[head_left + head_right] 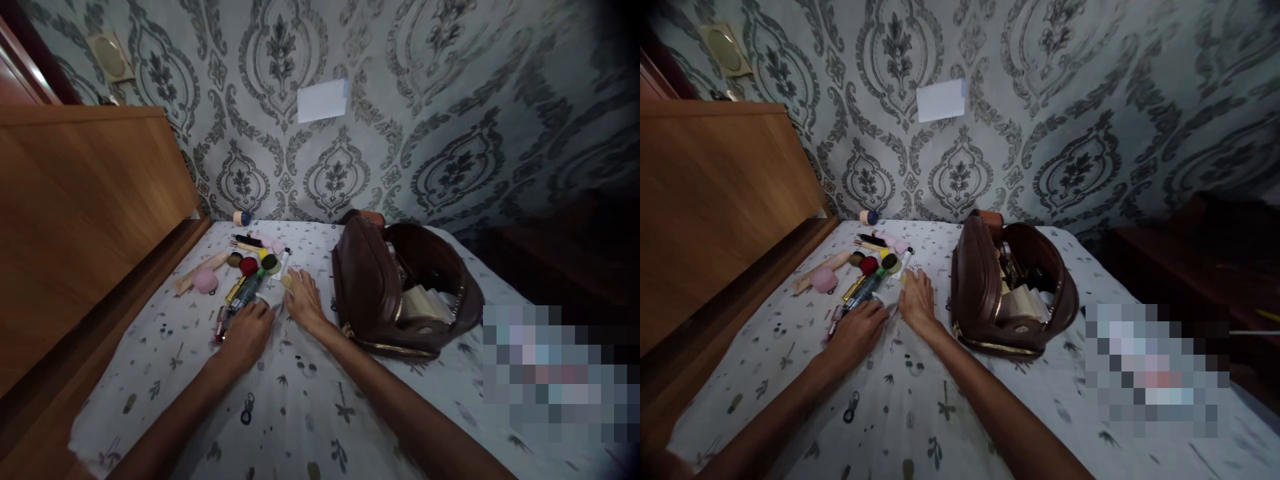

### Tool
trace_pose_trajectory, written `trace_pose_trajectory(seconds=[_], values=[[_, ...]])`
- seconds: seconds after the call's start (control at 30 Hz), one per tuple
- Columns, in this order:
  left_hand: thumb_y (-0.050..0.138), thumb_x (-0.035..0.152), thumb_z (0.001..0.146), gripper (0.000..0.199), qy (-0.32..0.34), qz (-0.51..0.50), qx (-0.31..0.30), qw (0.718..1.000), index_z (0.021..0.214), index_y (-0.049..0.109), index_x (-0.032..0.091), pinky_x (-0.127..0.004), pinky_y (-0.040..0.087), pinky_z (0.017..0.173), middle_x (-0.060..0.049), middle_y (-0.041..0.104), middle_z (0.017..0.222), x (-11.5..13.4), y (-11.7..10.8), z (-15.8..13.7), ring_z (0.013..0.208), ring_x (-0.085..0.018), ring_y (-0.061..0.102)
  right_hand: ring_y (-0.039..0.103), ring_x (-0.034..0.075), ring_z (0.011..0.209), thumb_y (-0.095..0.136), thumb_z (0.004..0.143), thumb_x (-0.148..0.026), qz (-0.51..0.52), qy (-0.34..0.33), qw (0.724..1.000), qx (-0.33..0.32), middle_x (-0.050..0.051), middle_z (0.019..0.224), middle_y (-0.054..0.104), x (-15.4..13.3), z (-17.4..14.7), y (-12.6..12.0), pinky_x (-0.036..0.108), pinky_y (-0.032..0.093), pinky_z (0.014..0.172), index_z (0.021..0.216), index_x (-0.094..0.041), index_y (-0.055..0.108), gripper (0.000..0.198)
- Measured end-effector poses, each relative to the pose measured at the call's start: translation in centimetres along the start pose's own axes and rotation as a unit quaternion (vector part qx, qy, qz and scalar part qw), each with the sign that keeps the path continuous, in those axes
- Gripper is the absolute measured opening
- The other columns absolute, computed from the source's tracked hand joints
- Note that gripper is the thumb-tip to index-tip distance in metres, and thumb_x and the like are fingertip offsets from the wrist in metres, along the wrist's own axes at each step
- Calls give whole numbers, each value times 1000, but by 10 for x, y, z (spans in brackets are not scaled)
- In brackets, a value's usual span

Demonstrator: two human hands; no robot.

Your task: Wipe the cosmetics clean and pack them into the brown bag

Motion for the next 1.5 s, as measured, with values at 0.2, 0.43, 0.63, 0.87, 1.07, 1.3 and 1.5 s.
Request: trace_pose_trajectory(seconds=[0.2, 0.43, 0.63, 0.87, 1.07, 1.3, 1.5], values=[[48, 14, 96, 17, 7, -7, 25, 1000, 96, 64, 17, -40, 50, 86, -8, 65, 101, -1, 0, -4, 97, -25, 58, 58, 28, 104, 49, 85, -12, 17, -5, 1000, 17, 13, 109, 64, 12, 12, 10, 40, 47, 92, 128, -20, 60, 44], [51, 11, 93, 17, 15, -45, 57, 997, 98, 65, 17, -42, 49, 89, -9, 66, 104, -2, 1, -8, 101, -27, 57, 61, 19, 82, 50, 89, -24, 68, -36, 997, 17, 3, 89, 69, 20, 18, 19, 31, 50, 82, 116, -19, 67, 33], [48, 14, 95, 18, 20, -80, 95, 992, 101, 64, 19, -41, 48, 87, -8, 67, 104, -7, -12, -8, 99, -26, 58, 56, 26, 103, 41, 94, -21, 61, -34, 995, 68, 15, 108, 65, 26, 11, 16, 41, 44, 97, 117, -13, 69, 37], [42, 19, 96, 29, -22, -93, 97, 991, 119, 60, 18, -39, 45, 97, -10, 67, 115, -63, -48, 56, 109, -26, 58, 57, 24, 109, 38, 94, -18, 91, -37, 992, 82, 13, 114, 65, 26, 11, 14, 41, 44, 101, 127, -14, 62, 41], [55, 9, 83, 37, -71, -69, 20, 995, 119, 60, 14, -43, 45, 94, -15, 68, 117, -113, -25, 142, 110, -32, 59, 59, 25, 109, 41, 90, -13, 105, -35, 991, 73, 14, 115, 67, 26, 11, 12, 42, 45, 101, 123, -13, 62, 40], [65, 31, 90, 27, -39, -75, -87, 993, 111, 63, 14, -41, 52, 88, -6, 67, 106, -125, 16, 177, 96, -20, 64, 59, 23, 108, 44, 87, -10, 116, -45, 991, 56, 12, 114, 68, 19, 10, 10, 38, 44, 100, 121, -14, 63, 39], [67, 24, 82, 24, -44, -98, -50, 993, 104, 64, 15, -33, 48, 84, -6, 68, 97, -129, 10, 176, 91, -21, 62, 59, 23, 105, 48, 85, -11, 124, -50, 989, 58, 11, 113, 68, 19, 11, 10, 39, 45, 99, 120, -14, 64, 39]])
Point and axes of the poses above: each hand's wrist, its own z-axis towards the middle knuckle, its own y-axis out of the palm, x = y × z, the point moved 10 cm from there along z, towards the middle knuckle
